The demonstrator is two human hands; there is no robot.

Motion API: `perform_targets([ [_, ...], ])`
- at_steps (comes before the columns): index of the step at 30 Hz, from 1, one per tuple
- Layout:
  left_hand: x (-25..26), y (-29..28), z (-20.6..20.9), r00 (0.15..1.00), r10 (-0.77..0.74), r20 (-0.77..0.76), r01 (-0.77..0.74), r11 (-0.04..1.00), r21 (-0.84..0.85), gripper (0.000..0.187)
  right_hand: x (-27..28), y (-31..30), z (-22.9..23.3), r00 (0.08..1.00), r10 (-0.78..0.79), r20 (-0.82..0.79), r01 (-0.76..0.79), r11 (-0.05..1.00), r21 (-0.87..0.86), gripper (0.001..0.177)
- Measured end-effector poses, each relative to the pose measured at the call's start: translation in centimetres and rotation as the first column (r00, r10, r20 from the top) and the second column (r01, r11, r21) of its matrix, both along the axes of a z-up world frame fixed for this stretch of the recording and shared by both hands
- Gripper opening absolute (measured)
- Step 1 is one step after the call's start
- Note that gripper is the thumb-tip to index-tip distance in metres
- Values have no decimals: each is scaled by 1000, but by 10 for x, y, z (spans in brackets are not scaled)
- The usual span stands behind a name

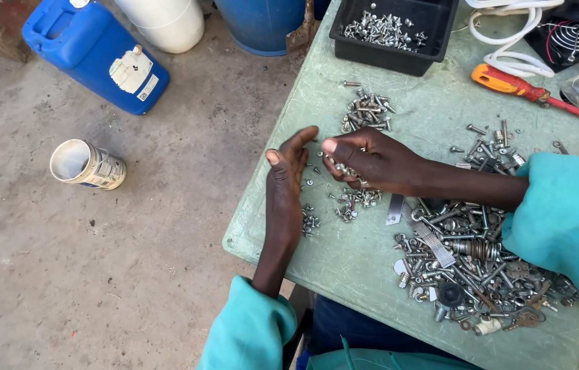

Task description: Sorting through a large pile of mixed screws, bolts, and other small hardware on a workbench

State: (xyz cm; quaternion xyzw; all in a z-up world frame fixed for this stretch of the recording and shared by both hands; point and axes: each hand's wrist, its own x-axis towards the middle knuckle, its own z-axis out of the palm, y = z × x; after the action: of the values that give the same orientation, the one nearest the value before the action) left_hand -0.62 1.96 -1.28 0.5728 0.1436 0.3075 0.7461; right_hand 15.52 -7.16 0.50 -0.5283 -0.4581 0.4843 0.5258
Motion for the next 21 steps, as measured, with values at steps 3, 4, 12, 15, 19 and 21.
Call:
perform_targets([
  [3, 2, -4, 4, 1000, -21, -11, 21, 999, -29, 82, 0, -3, 19, 996, -51, -70, 43, 994, -105, 56],
  [4, 2, -5, 6, 1000, -23, -10, 23, 999, -31, 82, 3, -3, 23, 996, -53, -69, 45, 993, -107, 56],
  [12, 0, -11, 20, 985, 1, -171, 25, 988, 153, 90, 53, 18, 94, 955, -268, -126, 243, 953, -181, 43],
  [15, 4, -11, 14, 990, -11, -141, 41, 977, 210, 85, 96, 34, 114, 912, -409, 31, 410, 907, -92, 40],
  [19, 5, -12, 13, 989, -1, -147, 34, 975, 218, 84, 163, 66, 93, 824, -549, 142, 564, 820, -101, 27],
  [21, 5, -12, 14, 990, 6, -143, 28, 973, 231, 86, 209, 77, 60, 596, -453, 663, 545, 834, 80, 50],
])
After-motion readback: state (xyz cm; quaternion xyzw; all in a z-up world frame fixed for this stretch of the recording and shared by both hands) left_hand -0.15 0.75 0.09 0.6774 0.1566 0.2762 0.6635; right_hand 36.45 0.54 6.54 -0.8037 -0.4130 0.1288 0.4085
